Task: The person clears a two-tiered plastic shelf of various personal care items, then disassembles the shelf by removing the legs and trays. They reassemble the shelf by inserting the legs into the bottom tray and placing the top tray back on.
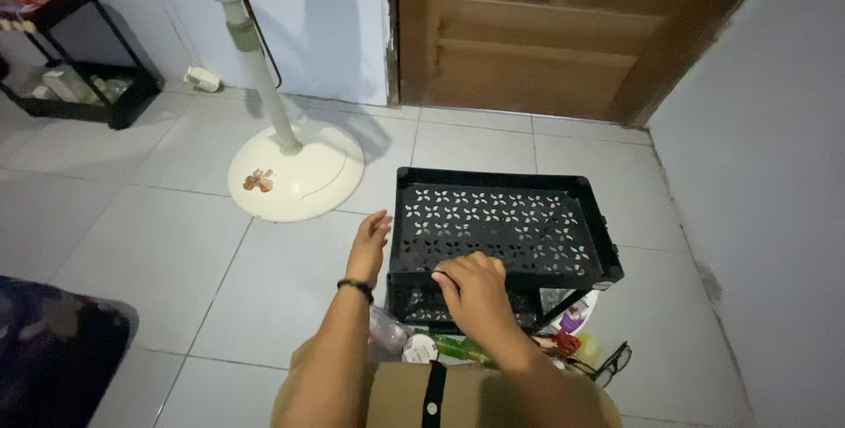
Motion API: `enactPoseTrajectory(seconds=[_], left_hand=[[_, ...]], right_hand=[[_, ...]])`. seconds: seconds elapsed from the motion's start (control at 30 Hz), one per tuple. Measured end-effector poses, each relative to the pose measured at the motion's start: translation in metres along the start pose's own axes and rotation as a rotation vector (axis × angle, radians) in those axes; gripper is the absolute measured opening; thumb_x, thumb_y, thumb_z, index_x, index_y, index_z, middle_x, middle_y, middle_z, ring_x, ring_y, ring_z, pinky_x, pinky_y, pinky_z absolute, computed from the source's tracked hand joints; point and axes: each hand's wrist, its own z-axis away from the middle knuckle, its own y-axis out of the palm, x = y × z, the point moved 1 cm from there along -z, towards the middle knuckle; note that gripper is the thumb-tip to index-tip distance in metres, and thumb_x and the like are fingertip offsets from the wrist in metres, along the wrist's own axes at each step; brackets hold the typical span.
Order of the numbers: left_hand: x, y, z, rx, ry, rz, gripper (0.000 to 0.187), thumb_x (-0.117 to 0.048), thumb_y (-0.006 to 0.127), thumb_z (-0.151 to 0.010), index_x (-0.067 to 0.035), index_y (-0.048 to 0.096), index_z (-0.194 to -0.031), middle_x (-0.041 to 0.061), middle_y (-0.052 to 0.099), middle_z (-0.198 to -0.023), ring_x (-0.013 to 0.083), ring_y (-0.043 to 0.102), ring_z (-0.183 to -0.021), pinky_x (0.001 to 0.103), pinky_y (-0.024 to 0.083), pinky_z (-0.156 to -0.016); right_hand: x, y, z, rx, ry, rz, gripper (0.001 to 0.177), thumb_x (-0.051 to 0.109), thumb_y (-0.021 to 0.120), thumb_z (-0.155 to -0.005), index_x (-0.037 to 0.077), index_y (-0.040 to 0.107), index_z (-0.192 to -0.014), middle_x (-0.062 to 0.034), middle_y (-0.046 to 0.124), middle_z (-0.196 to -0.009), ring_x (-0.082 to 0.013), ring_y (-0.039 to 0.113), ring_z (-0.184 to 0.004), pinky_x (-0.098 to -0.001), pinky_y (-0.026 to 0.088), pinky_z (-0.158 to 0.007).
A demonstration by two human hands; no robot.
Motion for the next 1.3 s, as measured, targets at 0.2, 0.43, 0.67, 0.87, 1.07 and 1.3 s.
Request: enactPoseTrajectory(seconds=[0.2, 0.43, 0.67, 0.87, 1.07, 1.3], left_hand=[[-0.005, 0.022, -0.067, 0.195, 0.150, -0.063, 0.040, -0.010, 0.051, -0.102, -0.007, 0.052, -0.142, 0.006, 0.063, -0.133, 0.0193, 0.061, -0.116, 0.032, 0.052, -0.097], [0.012, 0.023, -0.090, 0.209, 0.349, 0.004, 0.048, -0.040, 0.040, -0.110, -0.008, 0.056, -0.141, 0.007, 0.065, -0.129, 0.0153, 0.060, -0.117, 0.031, 0.047, -0.104], [0.017, 0.029, -0.092, 0.170, 0.064, 0.125, 0.051, -0.046, 0.047, -0.103, -0.008, 0.061, -0.134, 0.005, 0.070, -0.115, 0.0143, 0.065, -0.102, 0.030, 0.053, -0.089], [0.039, 0.023, -0.114, 0.035, 0.155, -0.333, 0.053, -0.047, 0.044, -0.109, 0.000, 0.065, -0.122, 0.015, 0.068, -0.100, 0.0208, 0.062, -0.090, 0.035, 0.054, -0.083], [0.014, 0.036, -0.087, 0.243, 0.122, 0.207, 0.071, -0.061, 0.023, -0.104, -0.010, 0.058, -0.137, 0.008, 0.063, -0.134, 0.0171, 0.057, -0.121, 0.032, 0.043, -0.107], [-0.058, 0.020, -0.070, 0.048, 0.307, 0.043, 0.052, -0.046, 0.032, -0.109, -0.007, 0.059, -0.132, 0.010, 0.064, -0.131, 0.0223, 0.057, -0.128, 0.038, 0.042, -0.110]], right_hand=[[-0.025, -0.012, -0.049, 0.230, 0.004, -0.014, 0.027, 0.029, 0.061, -0.098, 0.005, 0.074, -0.096, -0.0124, 0.073, -0.098, -0.0334, 0.066, -0.100, -0.0448, 0.050, -0.093], [-0.070, 0.016, -0.152, 0.103, -0.168, 0.223, 0.036, 0.022, 0.064, -0.091, 0.006, 0.067, -0.122, -0.0151, 0.066, -0.125, -0.0343, 0.058, -0.120, -0.0476, 0.044, -0.101], [-0.095, 0.048, -0.193, 0.311, 0.018, 0.306, 0.027, 0.023, 0.059, -0.099, 0.016, 0.069, -0.122, -0.0122, 0.072, -0.114, -0.0321, 0.065, -0.110, -0.0479, 0.044, -0.101], [-0.106, 0.038, -0.205, 0.101, 0.053, 0.186, 0.021, 0.018, 0.059, -0.095, 0.013, 0.074, -0.109, -0.0127, 0.076, -0.104, -0.0342, 0.069, -0.101, -0.0452, 0.052, -0.091], [-0.083, 0.003, -0.192, 0.264, 0.050, 0.124, 0.029, 0.019, 0.060, -0.097, 0.012, 0.069, -0.124, -0.0153, 0.072, -0.116, -0.0369, 0.066, -0.111, -0.0451, 0.050, -0.098], [-0.123, -0.102, -0.135, 0.097, 0.198, 0.116, 0.033, 0.014, 0.057, -0.097, 0.010, 0.066, -0.129, -0.0119, 0.067, -0.131, -0.0284, 0.063, -0.122, -0.0421, 0.047, -0.105]])
